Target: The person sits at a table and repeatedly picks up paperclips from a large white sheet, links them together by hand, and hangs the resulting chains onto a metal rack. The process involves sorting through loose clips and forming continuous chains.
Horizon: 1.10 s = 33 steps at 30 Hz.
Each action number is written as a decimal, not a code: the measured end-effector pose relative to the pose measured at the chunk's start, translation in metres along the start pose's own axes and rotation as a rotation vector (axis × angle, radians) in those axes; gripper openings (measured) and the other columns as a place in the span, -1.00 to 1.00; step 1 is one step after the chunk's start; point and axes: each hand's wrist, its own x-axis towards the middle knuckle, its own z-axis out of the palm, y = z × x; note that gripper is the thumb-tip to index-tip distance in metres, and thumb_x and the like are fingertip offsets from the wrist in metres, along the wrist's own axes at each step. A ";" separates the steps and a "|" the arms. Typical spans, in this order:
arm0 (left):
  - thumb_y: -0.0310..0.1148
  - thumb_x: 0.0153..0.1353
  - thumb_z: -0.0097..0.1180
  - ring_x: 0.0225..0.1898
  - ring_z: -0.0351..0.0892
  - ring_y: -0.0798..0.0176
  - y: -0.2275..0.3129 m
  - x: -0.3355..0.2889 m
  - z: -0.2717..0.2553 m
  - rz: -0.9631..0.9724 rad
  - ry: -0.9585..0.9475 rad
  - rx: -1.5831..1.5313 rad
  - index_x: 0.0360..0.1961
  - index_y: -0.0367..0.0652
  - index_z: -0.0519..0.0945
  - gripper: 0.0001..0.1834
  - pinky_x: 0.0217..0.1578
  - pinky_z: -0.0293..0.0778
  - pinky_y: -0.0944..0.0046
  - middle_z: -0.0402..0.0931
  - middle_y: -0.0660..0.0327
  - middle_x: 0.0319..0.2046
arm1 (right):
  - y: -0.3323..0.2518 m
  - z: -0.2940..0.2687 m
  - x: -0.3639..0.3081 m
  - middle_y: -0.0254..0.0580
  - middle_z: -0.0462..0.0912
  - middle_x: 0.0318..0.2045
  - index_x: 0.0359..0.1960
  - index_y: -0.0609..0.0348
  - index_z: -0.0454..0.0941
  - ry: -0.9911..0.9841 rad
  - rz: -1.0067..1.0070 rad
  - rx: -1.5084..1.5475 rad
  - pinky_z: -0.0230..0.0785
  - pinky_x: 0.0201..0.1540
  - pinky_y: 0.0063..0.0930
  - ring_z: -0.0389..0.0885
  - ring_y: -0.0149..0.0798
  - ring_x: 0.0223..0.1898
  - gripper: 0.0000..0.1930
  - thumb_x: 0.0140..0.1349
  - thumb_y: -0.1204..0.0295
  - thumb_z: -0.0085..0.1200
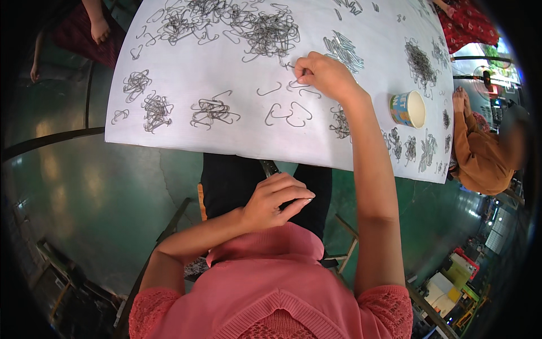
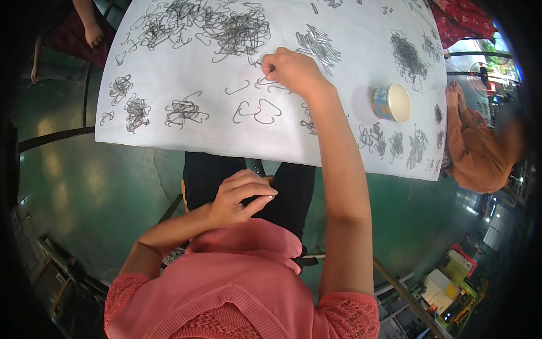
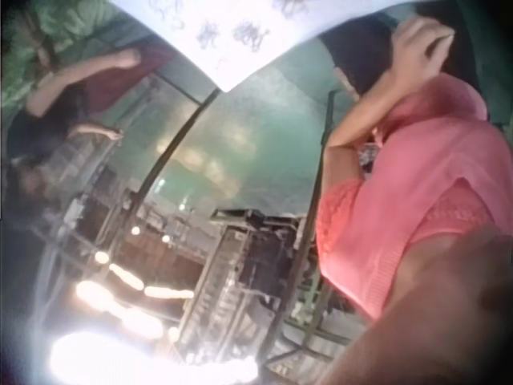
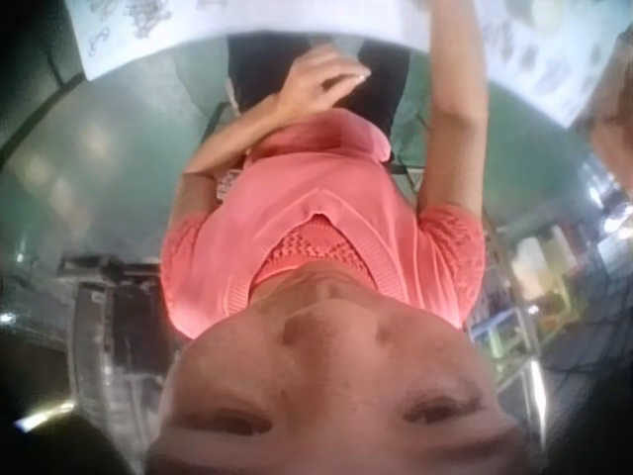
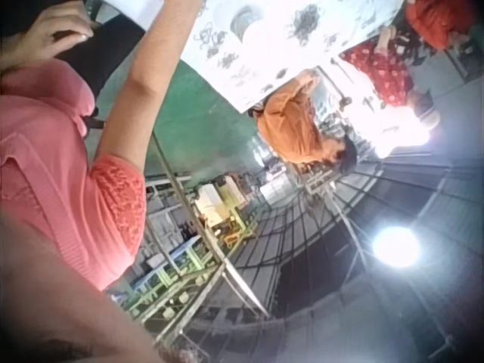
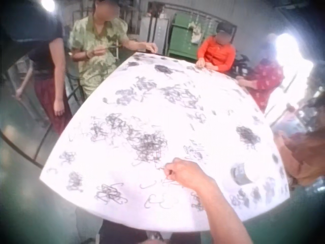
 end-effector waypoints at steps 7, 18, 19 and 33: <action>-0.59 -0.02 0.24 -0.41 0.54 0.24 0.000 0.003 0.000 0.020 -0.002 -0.013 -0.31 -0.19 0.63 -0.81 -0.35 0.43 0.29 0.57 0.21 -0.43 | 0.005 0.011 -0.024 -0.31 0.52 -0.32 -0.36 0.16 0.46 0.251 -0.037 0.133 0.34 -0.26 -0.44 0.50 -0.29 -0.34 -0.93 0.16 0.48 0.08; -0.62 -0.05 0.24 -0.43 0.52 0.26 -0.007 0.007 0.001 0.011 -0.003 0.012 -0.34 -0.21 0.64 -0.80 -0.40 0.43 0.35 0.58 0.20 -0.43 | 0.190 0.031 -0.250 -0.44 0.53 -0.44 -0.13 0.19 0.60 1.012 0.688 0.735 0.17 -0.44 -0.72 0.33 -0.58 -0.48 -0.78 0.21 0.40 0.14; -0.62 -0.05 0.24 -0.43 0.52 0.26 -0.006 0.008 0.000 0.011 -0.012 0.019 -0.34 -0.21 0.64 -0.80 -0.40 0.43 0.35 0.57 0.19 -0.43 | 0.211 0.037 -0.263 -0.42 0.55 -0.45 -0.12 0.23 0.59 0.995 0.737 0.649 0.22 -0.41 -0.68 0.36 -0.55 -0.47 -0.76 0.20 0.41 0.13; -0.63 -0.06 0.24 -0.42 0.52 0.24 -0.003 -0.002 0.006 -0.038 -0.019 0.079 -0.34 -0.23 0.63 -0.80 -0.38 0.43 0.34 0.56 0.19 -0.43 | 0.084 0.030 -0.173 -0.24 0.57 -0.29 -0.15 0.18 0.55 1.012 0.408 0.316 0.40 -0.31 -0.45 0.54 -0.32 -0.32 -0.82 0.22 0.44 0.08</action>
